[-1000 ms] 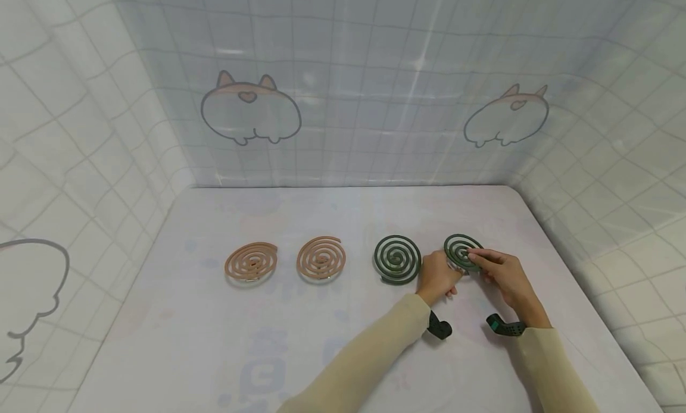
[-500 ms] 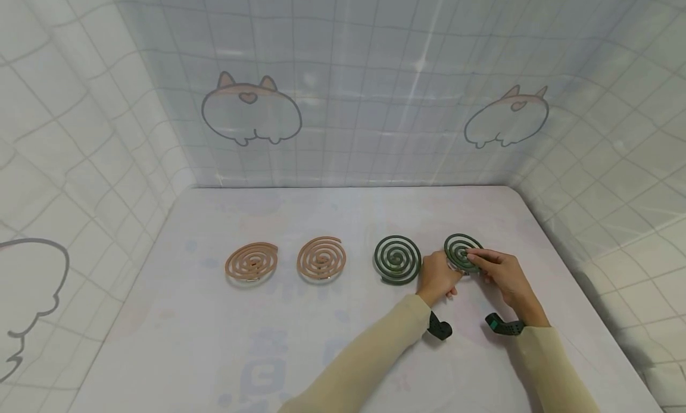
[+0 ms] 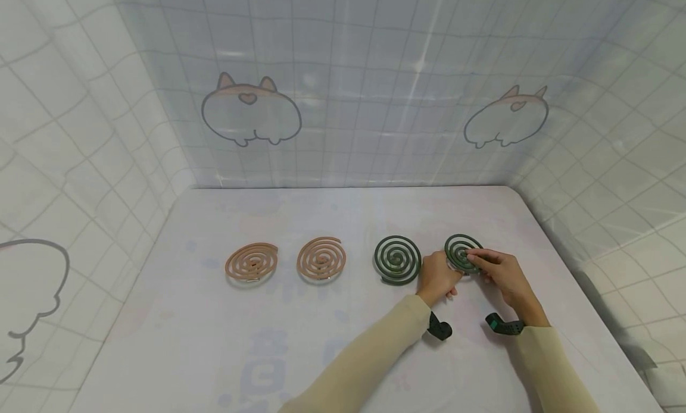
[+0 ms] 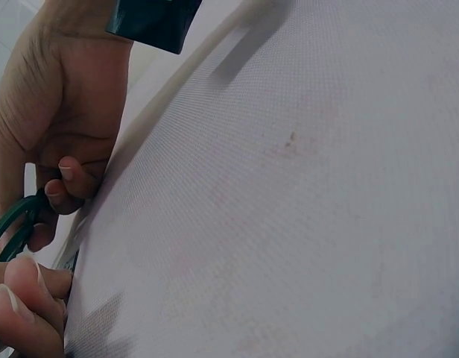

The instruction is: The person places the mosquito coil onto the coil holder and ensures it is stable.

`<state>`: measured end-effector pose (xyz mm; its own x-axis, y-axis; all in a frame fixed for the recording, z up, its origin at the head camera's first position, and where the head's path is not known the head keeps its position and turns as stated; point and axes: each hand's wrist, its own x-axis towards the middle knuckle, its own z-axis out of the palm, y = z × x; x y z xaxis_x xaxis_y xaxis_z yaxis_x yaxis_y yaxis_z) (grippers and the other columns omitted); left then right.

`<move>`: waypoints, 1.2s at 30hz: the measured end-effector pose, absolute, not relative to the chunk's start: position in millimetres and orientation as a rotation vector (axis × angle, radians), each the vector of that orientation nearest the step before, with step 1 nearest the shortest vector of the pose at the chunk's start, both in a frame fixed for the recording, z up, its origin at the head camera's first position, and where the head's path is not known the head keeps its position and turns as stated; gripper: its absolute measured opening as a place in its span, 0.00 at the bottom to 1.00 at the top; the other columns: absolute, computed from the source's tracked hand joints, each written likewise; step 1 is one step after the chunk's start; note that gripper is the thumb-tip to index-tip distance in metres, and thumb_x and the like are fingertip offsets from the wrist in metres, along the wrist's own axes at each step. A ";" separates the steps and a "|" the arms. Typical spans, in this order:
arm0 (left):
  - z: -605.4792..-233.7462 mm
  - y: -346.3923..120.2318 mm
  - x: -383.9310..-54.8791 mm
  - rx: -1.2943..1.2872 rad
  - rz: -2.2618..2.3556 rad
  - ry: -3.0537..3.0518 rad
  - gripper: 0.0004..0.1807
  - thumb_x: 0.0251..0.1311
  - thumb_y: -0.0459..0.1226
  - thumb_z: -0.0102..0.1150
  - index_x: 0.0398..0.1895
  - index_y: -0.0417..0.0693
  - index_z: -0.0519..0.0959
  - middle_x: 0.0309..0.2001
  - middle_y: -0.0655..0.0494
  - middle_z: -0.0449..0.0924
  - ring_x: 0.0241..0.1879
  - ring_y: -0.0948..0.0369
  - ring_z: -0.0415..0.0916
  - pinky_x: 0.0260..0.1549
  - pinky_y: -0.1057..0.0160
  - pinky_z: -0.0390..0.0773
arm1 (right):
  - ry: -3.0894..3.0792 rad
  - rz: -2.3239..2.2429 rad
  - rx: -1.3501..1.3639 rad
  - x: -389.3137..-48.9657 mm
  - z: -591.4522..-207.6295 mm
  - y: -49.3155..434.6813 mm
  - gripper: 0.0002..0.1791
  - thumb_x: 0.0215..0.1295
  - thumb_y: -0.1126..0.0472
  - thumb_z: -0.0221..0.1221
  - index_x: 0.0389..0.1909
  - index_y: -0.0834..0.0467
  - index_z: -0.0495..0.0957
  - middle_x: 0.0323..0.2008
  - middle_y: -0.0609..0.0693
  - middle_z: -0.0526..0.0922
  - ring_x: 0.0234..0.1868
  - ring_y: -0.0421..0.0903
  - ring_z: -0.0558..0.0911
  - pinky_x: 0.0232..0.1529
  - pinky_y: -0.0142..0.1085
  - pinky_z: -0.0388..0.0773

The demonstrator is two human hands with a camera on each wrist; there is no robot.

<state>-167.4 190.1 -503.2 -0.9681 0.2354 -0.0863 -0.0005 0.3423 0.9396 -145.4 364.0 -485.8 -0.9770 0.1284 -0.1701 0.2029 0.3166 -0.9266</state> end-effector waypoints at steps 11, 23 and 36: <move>-502.7 190.1 -165.9 0.216 1.675 2.399 0.05 0.59 0.30 0.71 0.31 0.45 0.82 0.02 0.62 0.68 0.01 0.65 0.67 0.02 0.68 0.68 | 2.516 -1.713 0.302 -145.6 -483.5 364.2 0.23 0.70 0.52 0.67 0.56 0.65 0.83 0.42 0.44 0.81 0.29 0.40 0.72 0.28 0.32 0.75; -501.0 189.7 -166.1 0.183 1.713 2.370 0.06 0.58 0.30 0.72 0.30 0.46 0.82 0.03 0.61 0.68 0.01 0.65 0.67 0.02 0.68 0.68 | 2.535 -1.658 0.287 -148.8 -481.8 364.0 0.26 0.71 0.50 0.66 0.58 0.67 0.80 0.36 0.41 0.78 0.28 0.40 0.73 0.27 0.33 0.73; -502.5 189.7 -166.8 0.221 1.727 2.372 0.06 0.58 0.31 0.72 0.33 0.46 0.81 0.03 0.61 0.69 0.01 0.65 0.67 0.02 0.66 0.69 | 2.594 -1.608 0.355 -152.6 -480.7 355.2 0.27 0.70 0.47 0.67 0.56 0.65 0.80 0.36 0.46 0.78 0.25 0.42 0.71 0.23 0.35 0.72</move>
<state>-166.8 189.7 -502.5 -0.9691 0.2359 -0.0720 0.0039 0.3065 0.9519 -152.6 355.2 -480.7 -0.9709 0.1589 -0.1792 0.2312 0.4262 -0.8746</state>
